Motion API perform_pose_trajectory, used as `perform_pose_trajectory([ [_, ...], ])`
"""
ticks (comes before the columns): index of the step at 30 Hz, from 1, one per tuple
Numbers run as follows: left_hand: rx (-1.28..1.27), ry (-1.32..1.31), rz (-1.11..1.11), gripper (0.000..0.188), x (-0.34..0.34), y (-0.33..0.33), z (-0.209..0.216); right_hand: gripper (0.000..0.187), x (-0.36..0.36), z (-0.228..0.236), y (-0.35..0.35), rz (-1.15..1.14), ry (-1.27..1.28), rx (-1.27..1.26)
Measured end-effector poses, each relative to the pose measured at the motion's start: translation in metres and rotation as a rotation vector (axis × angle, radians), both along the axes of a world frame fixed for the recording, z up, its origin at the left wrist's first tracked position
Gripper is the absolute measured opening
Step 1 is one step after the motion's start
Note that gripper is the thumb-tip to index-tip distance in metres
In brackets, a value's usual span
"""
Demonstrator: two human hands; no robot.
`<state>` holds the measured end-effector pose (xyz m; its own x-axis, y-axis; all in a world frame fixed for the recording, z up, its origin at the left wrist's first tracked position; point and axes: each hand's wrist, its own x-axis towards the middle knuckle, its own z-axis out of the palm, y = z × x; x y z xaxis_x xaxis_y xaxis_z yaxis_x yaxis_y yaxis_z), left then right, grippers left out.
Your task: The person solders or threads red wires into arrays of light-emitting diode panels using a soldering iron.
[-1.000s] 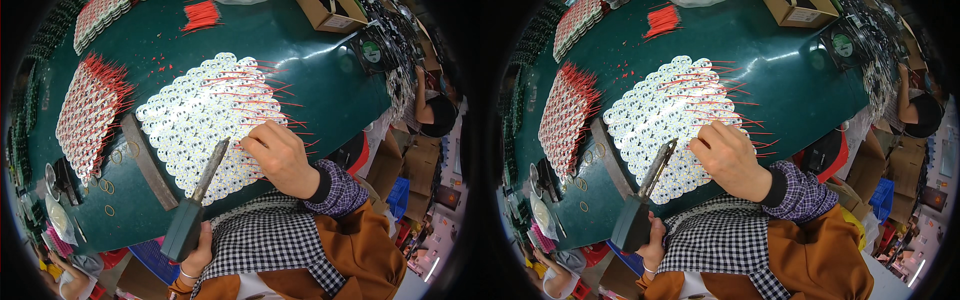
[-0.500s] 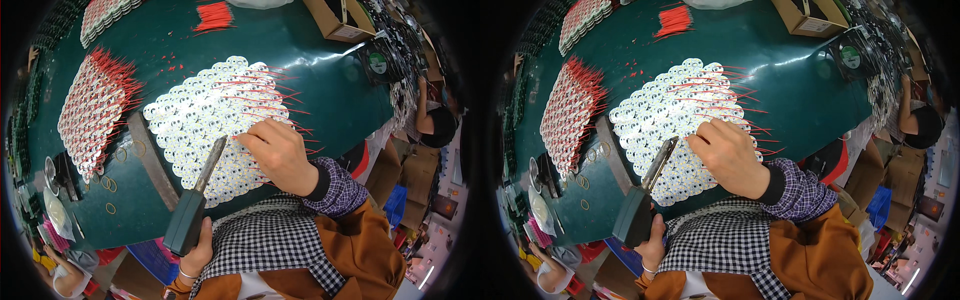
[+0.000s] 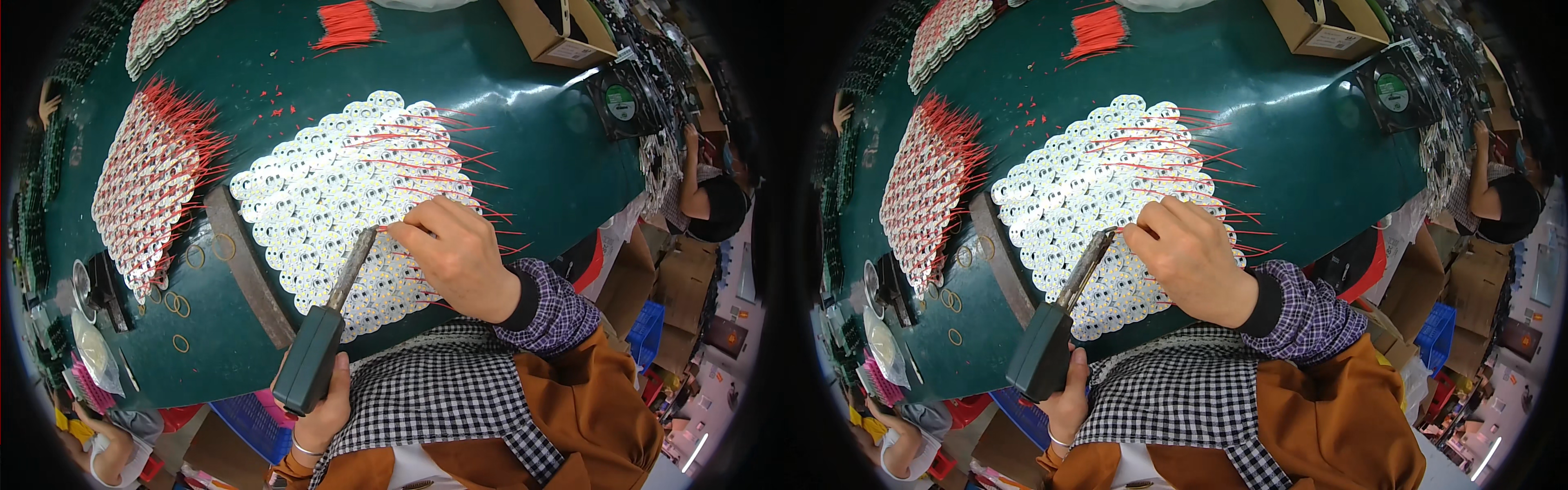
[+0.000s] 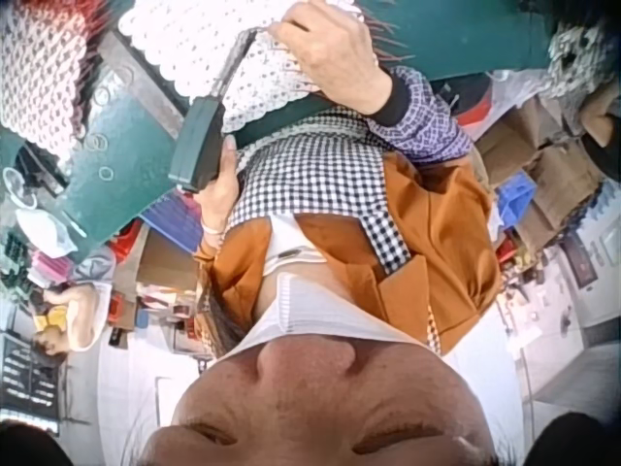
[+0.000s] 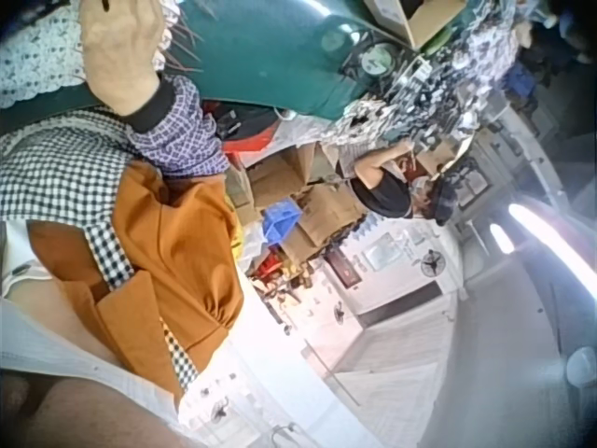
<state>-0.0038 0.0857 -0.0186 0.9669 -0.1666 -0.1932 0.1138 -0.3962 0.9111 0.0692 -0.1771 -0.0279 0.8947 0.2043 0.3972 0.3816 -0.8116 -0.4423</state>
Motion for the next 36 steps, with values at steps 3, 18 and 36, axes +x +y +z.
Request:
perform_pose_trajectory([
  [3,0.012,0.003,0.000,0.026,0.000,0.000,-0.001,0.021,0.000,0.000,0.000,-0.003,-0.002,0.004],
  [18,-0.125,-0.002,0.116,0.035,-0.005,-0.005,0.001,0.019,-0.002,0.006,-0.001,-0.011,-0.023,0.002],
  [36,0.077,-0.113,-0.087,0.028,0.009,-0.010,0.004,0.016,0.004,-0.003,-0.005,-0.050,-0.022,-0.004],
])
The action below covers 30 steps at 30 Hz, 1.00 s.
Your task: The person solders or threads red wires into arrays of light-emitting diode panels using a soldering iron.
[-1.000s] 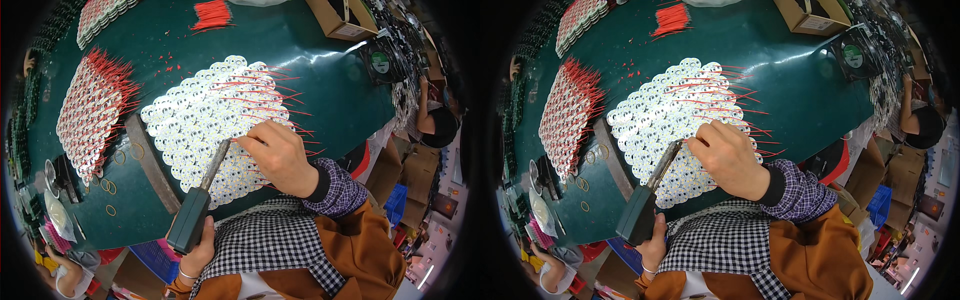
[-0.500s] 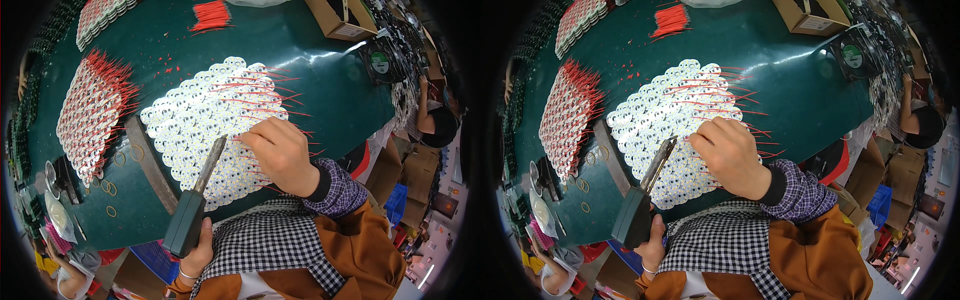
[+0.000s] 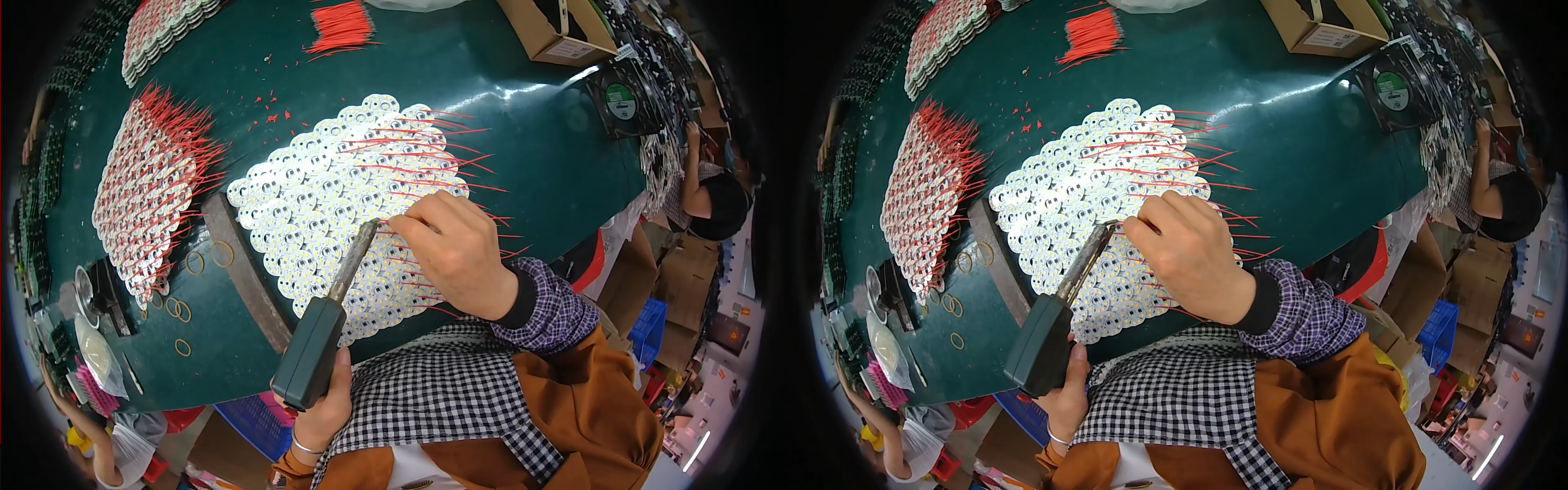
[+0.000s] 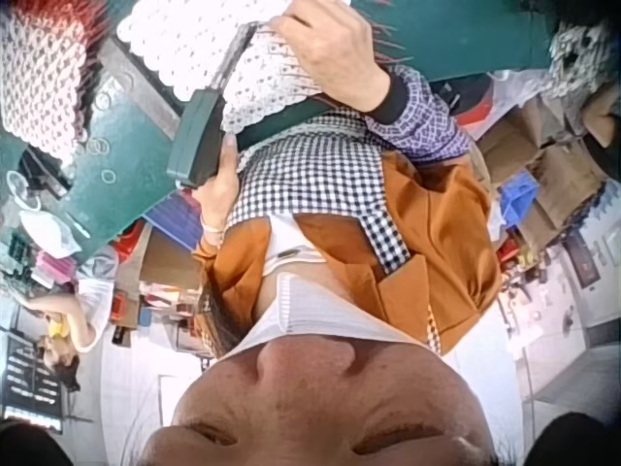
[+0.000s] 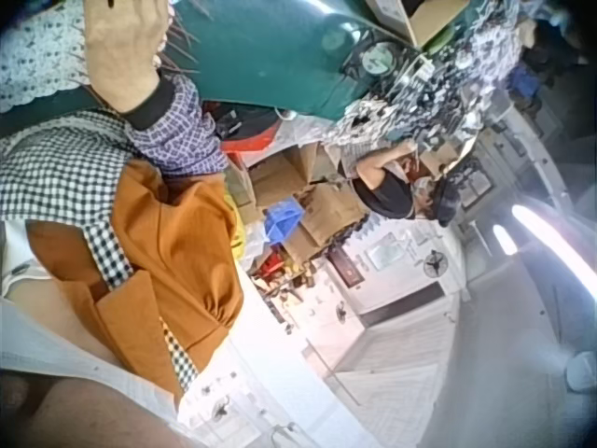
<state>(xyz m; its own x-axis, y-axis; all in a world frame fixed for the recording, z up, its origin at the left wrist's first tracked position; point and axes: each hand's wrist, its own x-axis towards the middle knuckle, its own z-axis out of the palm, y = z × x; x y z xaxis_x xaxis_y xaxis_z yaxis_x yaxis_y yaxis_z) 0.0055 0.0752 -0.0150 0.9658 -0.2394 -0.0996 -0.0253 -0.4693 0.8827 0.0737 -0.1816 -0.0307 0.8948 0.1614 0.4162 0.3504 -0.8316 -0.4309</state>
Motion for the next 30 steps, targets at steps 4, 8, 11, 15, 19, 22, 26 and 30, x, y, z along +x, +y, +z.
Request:
perform_pose_trajectory([
  [4,-0.025,0.027,0.036,0.026,0.002,0.001,-0.001,0.016,0.000,0.000,0.001,0.000,0.002,-0.006],
  [8,0.067,0.001,-0.029,0.023,0.009,-0.002,0.009,0.019,0.002,0.004,0.001,-0.010,0.003,-0.003],
  [11,0.012,0.022,0.025,0.023,0.003,-0.004,0.005,0.019,0.003,0.005,0.001,-0.012,0.006,-0.008],
  [15,-0.228,0.124,0.289,0.032,-0.013,0.001,-0.004,0.017,0.002,0.001,0.002,-0.009,0.012,-0.017],
  [19,-0.203,0.039,0.225,0.038,-0.008,0.005,-0.001,0.016,0.004,0.010,0.002,-0.017,0.012,-0.015],
  [22,-0.206,0.029,0.254,0.039,-0.002,0.001,0.010,0.015,0.004,0.030,0.001,0.011,0.007,-0.022],
  [26,-0.211,0.071,0.253,0.039,0.001,0.001,0.010,0.015,0.012,0.025,0.001,0.028,-0.017,-0.019],
  [30,-0.198,0.082,0.170,0.038,0.003,0.001,0.004,0.016,0.009,0.014,0.001,0.062,0.066,-0.060],
])
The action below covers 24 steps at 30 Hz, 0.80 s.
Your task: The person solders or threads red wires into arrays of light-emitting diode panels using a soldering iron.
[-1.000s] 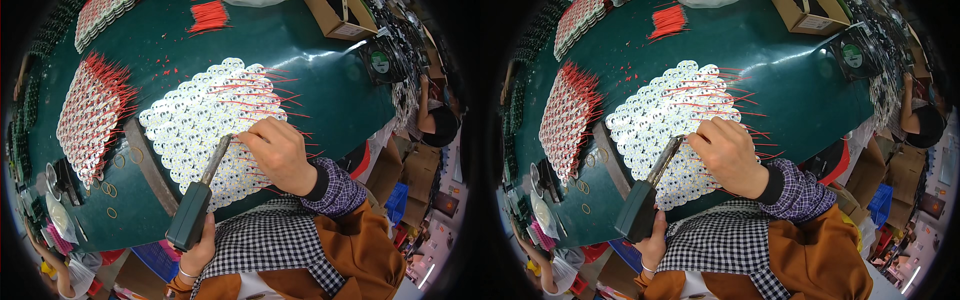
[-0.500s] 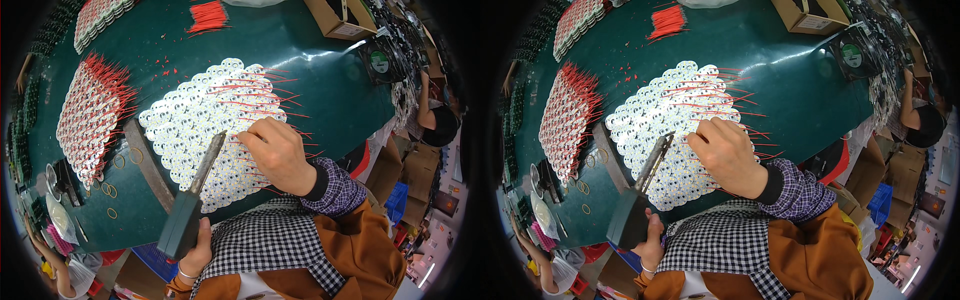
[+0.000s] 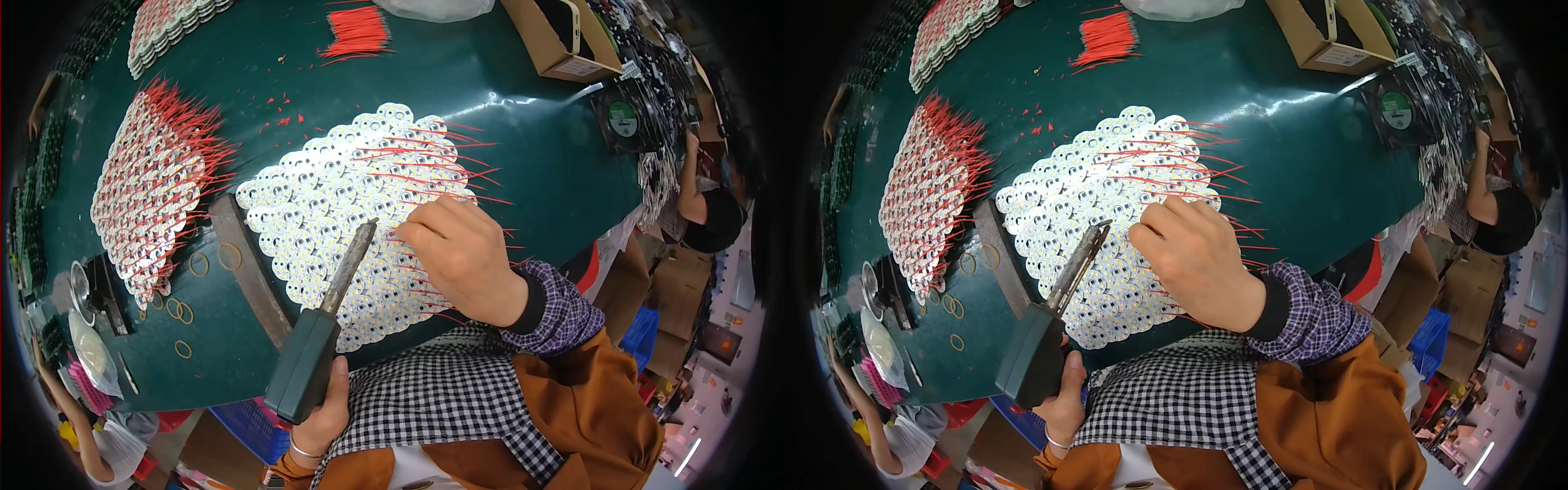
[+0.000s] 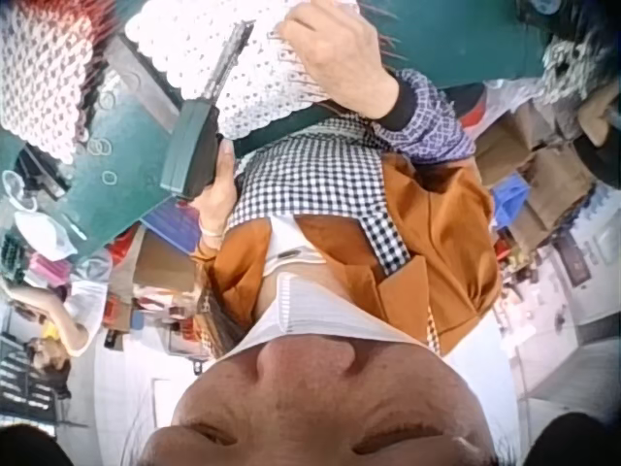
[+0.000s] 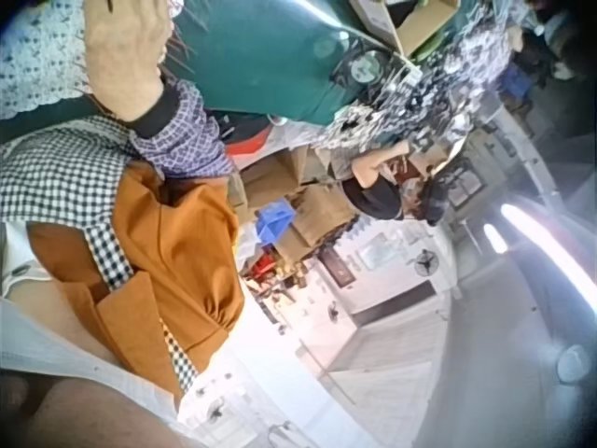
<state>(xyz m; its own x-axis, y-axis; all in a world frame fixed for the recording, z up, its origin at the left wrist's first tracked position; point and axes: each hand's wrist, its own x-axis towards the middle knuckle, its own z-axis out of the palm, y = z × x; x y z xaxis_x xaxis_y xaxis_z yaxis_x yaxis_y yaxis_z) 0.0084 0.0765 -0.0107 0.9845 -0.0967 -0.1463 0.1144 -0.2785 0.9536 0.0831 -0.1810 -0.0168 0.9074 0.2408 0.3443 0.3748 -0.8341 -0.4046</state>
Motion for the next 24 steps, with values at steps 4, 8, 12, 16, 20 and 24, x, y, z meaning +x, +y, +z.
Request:
perform_pose_trajectory([
  [4,-0.010,0.053,0.020,0.037,-0.001,0.001,-0.002,0.016,0.004,-0.001,0.001,0.008,-0.039,-0.009],
  [8,-0.008,0.090,0.047,0.036,0.002,0.000,-0.002,0.016,0.012,-0.002,0.002,0.004,-0.079,0.013],
  [12,0.003,0.083,0.052,0.032,0.008,-0.005,0.001,0.022,0.015,-0.009,0.003,-0.016,-0.068,0.004],
  [16,-0.032,0.126,0.053,0.030,0.007,-0.004,0.000,0.022,0.016,-0.009,0.005,-0.031,-0.071,0.002],
  [20,-0.012,0.138,0.057,0.029,0.012,-0.008,0.003,0.022,0.016,-0.011,0.006,-0.037,-0.077,0.005],
  [24,0.072,0.084,-0.017,0.026,0.014,-0.007,0.002,0.014,0.016,-0.014,0.007,-0.030,-0.087,-0.018],
])
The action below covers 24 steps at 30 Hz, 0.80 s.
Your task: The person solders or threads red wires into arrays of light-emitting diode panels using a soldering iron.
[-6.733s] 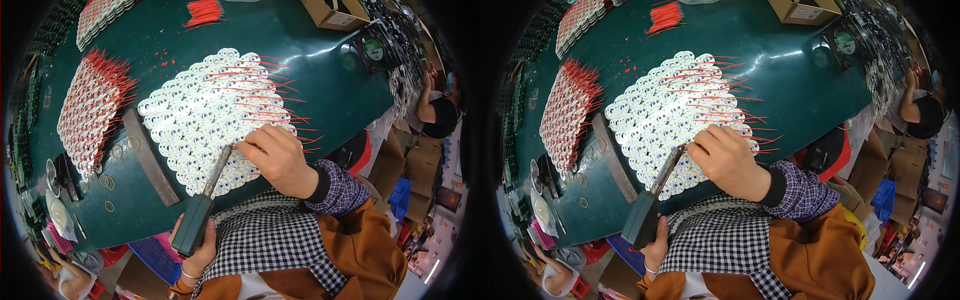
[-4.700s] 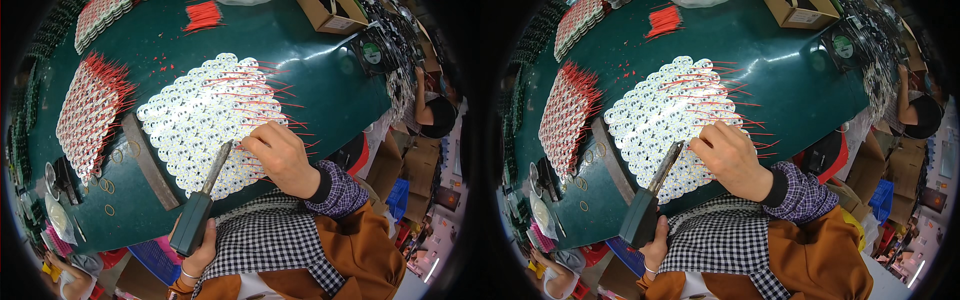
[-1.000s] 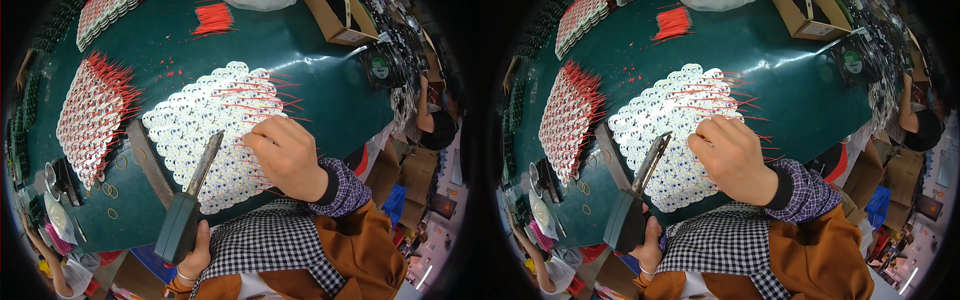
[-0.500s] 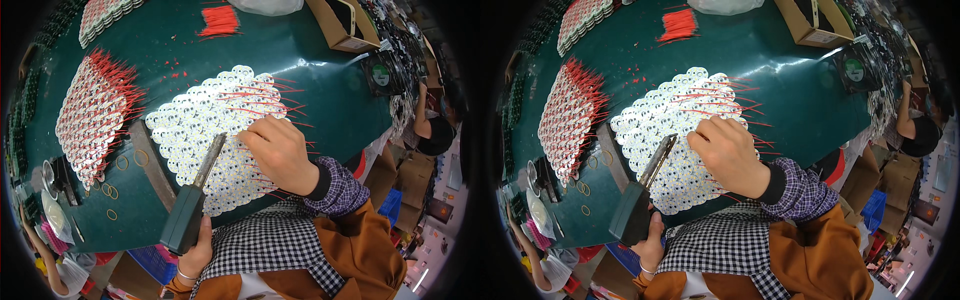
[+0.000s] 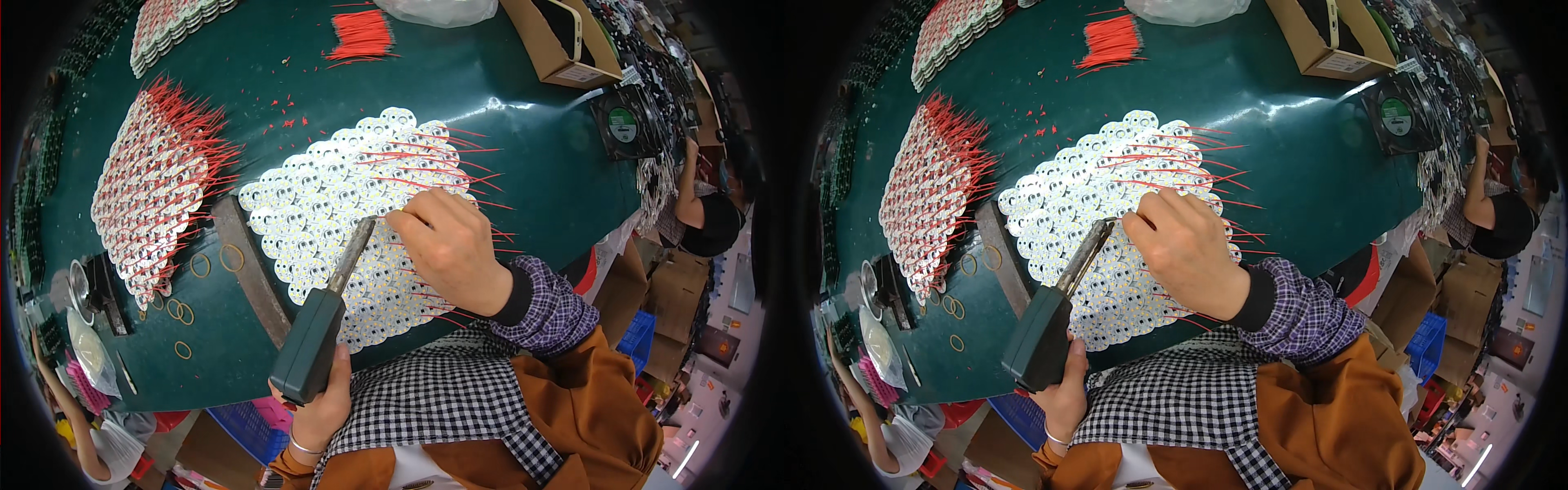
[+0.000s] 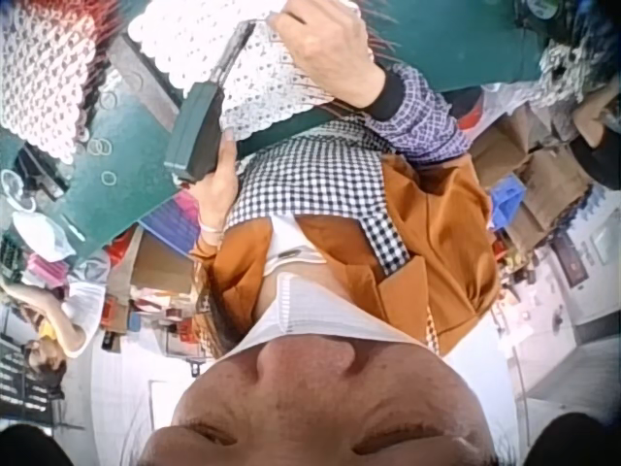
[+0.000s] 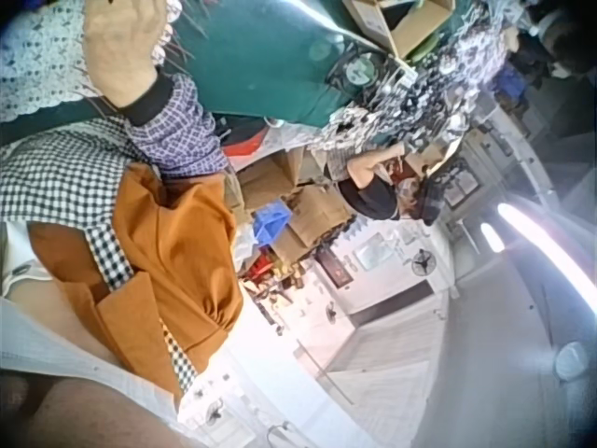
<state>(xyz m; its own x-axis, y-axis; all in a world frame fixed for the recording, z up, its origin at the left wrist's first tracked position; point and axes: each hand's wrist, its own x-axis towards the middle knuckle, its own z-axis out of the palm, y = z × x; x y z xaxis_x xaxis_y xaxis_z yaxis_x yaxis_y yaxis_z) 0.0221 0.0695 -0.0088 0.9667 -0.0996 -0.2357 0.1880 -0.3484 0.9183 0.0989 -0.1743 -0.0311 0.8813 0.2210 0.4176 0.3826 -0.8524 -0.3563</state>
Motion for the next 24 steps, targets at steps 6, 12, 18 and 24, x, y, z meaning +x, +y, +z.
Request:
perform_pose_trajectory([
  [6,0.040,-0.077,-0.036,0.024,-0.003,0.004,-0.005,0.014,0.001,-0.003,0.001,-0.002,-0.017,-0.009],
  [12,-0.032,-0.277,0.152,0.034,-0.007,0.018,-0.003,0.013,0.001,0.001,0.000,-0.012,-0.011,-0.012],
  [18,0.069,-0.764,0.705,0.025,0.041,0.067,0.090,0.012,0.000,0.028,-0.026,0.017,-0.023,0.028],
  [24,0.320,-1.008,0.635,0.024,0.137,-0.176,0.218,0.005,0.064,0.062,-0.056,-0.024,-0.090,-0.145],
])
